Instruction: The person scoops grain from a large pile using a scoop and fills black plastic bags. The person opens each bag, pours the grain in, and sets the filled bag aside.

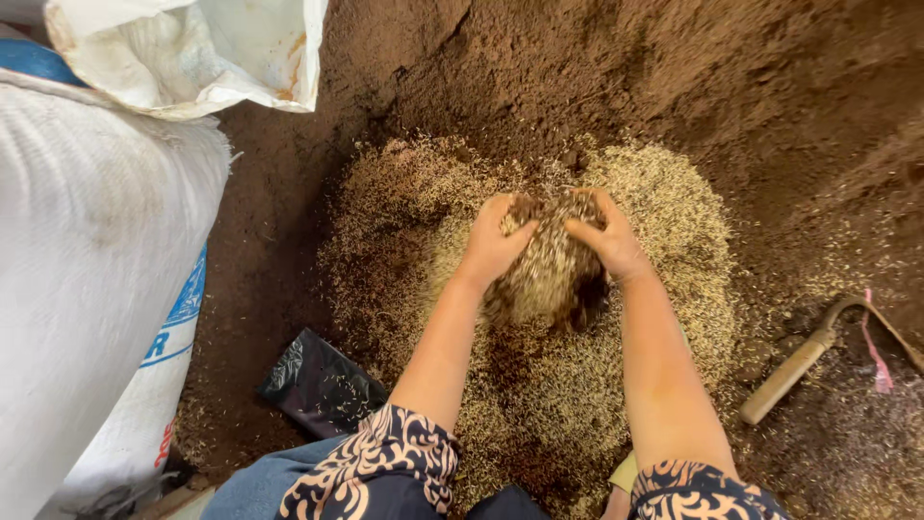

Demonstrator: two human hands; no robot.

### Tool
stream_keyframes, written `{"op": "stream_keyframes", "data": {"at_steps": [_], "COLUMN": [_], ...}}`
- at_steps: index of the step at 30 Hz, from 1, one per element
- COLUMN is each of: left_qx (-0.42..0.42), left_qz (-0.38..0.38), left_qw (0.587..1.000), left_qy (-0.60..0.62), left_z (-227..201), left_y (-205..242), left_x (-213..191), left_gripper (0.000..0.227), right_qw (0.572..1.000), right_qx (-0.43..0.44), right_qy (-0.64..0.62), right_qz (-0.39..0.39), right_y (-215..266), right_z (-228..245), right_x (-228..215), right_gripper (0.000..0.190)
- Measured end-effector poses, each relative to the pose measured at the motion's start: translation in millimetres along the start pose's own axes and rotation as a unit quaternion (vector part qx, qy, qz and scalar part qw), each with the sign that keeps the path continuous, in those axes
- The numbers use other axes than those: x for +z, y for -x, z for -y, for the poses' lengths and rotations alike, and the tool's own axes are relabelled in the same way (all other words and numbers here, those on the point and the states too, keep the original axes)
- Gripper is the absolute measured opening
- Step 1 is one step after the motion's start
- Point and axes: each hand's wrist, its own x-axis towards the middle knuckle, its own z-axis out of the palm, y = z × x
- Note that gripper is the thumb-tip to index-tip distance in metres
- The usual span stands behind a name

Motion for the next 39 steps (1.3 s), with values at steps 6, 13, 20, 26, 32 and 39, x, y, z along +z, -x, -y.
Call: {"op": "stream_keyframes", "data": {"at_steps": [6, 13, 20, 26, 32, 39], "left_qx": [-0.077, -0.077, -0.065, -0.17, -0.222, -0.292], "left_qz": [0.082, 0.029, 0.002, -0.101, -0.02, 0.004], "left_qw": [0.987, 0.994, 0.942, 0.947, 0.945, 0.922], "left_qy": [-0.117, -0.079, -0.328, -0.255, -0.239, -0.252], "left_z": [-29, -21, 74, 113, 76, 78], "left_y": [60, 100, 145, 152, 142, 77], "left_x": [-6, 0, 22, -5, 9, 21], "left_gripper": [0.06, 0.062, 0.056, 0.07, 0.094, 0.088], "right_qw": [0.994, 0.994, 0.9, 0.909, 0.905, 0.901], "right_qx": [-0.089, -0.065, -0.2, -0.122, -0.148, -0.026], "right_qy": [0.063, 0.044, 0.37, 0.256, 0.304, 0.395], "right_qz": [-0.027, -0.074, -0.115, -0.306, -0.259, -0.179], "right_y": [65, 95, 147, 145, 121, 32], "right_z": [0, -47, -66, -101, -157, -130], "right_x": [16, 45, 115, 79, 85, 46], "right_gripper": [0.048, 0.038, 0.049, 0.042, 0.058, 0.063]}}
